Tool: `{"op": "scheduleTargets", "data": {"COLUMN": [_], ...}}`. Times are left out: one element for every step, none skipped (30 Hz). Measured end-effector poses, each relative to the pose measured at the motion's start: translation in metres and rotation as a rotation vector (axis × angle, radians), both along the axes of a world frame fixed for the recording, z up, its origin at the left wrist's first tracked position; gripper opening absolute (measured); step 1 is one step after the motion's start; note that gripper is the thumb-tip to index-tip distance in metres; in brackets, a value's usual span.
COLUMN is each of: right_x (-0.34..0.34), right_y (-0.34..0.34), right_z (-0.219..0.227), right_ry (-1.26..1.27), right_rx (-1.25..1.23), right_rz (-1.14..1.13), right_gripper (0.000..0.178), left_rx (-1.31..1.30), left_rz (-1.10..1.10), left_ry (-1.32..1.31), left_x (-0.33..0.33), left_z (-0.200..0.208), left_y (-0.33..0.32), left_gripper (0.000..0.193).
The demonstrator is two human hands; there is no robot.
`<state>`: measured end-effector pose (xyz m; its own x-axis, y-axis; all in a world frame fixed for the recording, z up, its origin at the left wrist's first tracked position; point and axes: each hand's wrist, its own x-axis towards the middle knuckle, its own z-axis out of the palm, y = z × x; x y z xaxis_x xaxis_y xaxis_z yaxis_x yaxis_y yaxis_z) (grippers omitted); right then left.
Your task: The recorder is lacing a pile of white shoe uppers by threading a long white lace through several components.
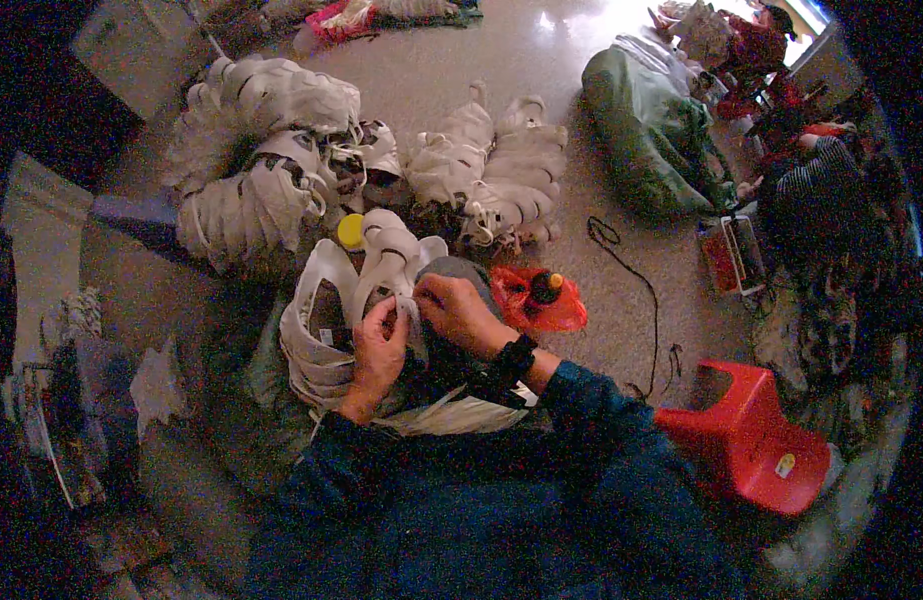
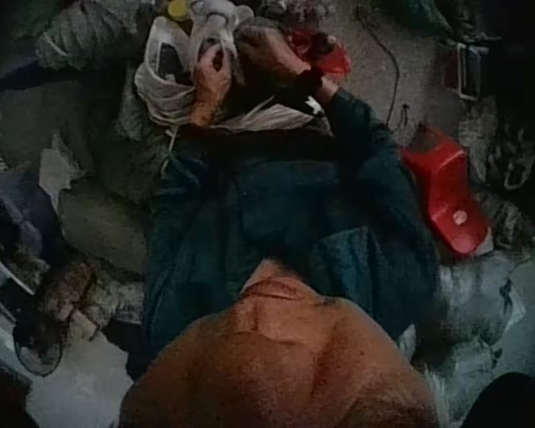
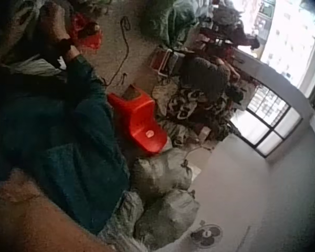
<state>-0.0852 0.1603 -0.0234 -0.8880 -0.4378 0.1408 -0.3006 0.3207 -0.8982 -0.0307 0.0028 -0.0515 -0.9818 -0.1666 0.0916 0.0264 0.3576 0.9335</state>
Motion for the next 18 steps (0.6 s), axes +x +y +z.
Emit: {"op": "scheduleTargets", "data": {"right_x": [-0.001, -0.002, -0.004, -0.006, -0.007, -0.01, -0.013, -0.016, -0.018, -0.02, -0.021, -0.022, -0.022, -0.023, -0.024, -0.025, -0.026, -0.027], "right_y": [0.0, -0.001, -0.001, -0.002, -0.002, -0.002, -0.002, -0.001, -0.003, -0.005, -0.006, -0.007, -0.006, -0.005, -0.006, -0.005, -0.002, -0.002], "right_z": [0.004, 0.008, 0.01, 0.008, 0.005, 0.003, 0.002, 0.0, 0.004, 0.008, 0.012, 0.017, 0.016, 0.014, 0.017, 0.02, 0.025, 0.028], "right_ry": [-0.003, -0.04, -0.077, -0.079, -0.04, 0.005, 0.007, 0.096, 0.183, 0.184, 0.262, 0.339, 0.339, 0.372, 0.408, 0.411, 0.379, 0.341], "right_rx": [0.001, 0.023, 0.044, 0.045, 0.069, 0.093, 0.094, 0.195, 0.295, 0.295, 0.394, 0.493, 0.493, 0.465, 0.437, 0.436, 0.468, 0.497], "right_rz": [-0.001, -0.019, -0.035, -0.034, -0.02, -0.007, -0.007, 0.027, 0.065, 0.067, 0.125, 0.182, 0.184, 0.218, 0.258, 0.264, 0.294, 0.32], "right_gripper": [0.013, 0.012, 0.011, 0.011, 0.01, 0.009, 0.009, 0.009, 0.009, 0.009, 0.011, 0.013, 0.013, 0.015, 0.018, 0.018, 0.016, 0.014], "left_rx": [0.006, 0.007, 0.01, 0.013, 0.014, -0.022, -0.058, -0.057, -0.058, -0.059, -0.059, -0.036, -0.012, -0.011, -0.067, -0.122, -0.122, -0.16], "left_rz": [0.003, 0.002, 0.001, 0.0, 0.001, -0.001, -0.002, -0.002, 0.001, 0.004, 0.007, -0.015, -0.037, -0.036, -0.037, -0.038, -0.032, -0.021], "left_ry": [0.013, 0.01, 0.003, -0.003, -0.005, -0.008, -0.01, -0.007, 0.037, 0.081, 0.081, 0.036, -0.01, -0.01, 0.012, 0.034, 0.036, 0.112], "left_x": [0.0, 0.0, -0.001, -0.001, 0.0, -0.001, -0.001, 0.0, 0.001, 0.002, 0.002, 0.003, 0.004, 0.005, 0.005, 0.005, 0.004, 0.003], "left_z": [0.0, 0.0, 0.0, 0.0, 0.0, 0.001, 0.002, 0.003, 0.006, 0.009, 0.012, 0.019, 0.022, 0.022, 0.022, 0.022, 0.022, 0.023], "left_y": [0.001, 0.002, 0.003, 0.003, 0.003, 0.003, 0.003, 0.004, 0.005, 0.005, 0.005, 0.005, 0.005, 0.005, 0.004, 0.003, 0.004, 0.007], "left_gripper": [0.022, 0.022, 0.022, 0.022, 0.022, 0.022, 0.022, 0.022, 0.021, 0.021, 0.021, 0.025, 0.029, 0.029, 0.029, 0.029, 0.029, 0.024]}}
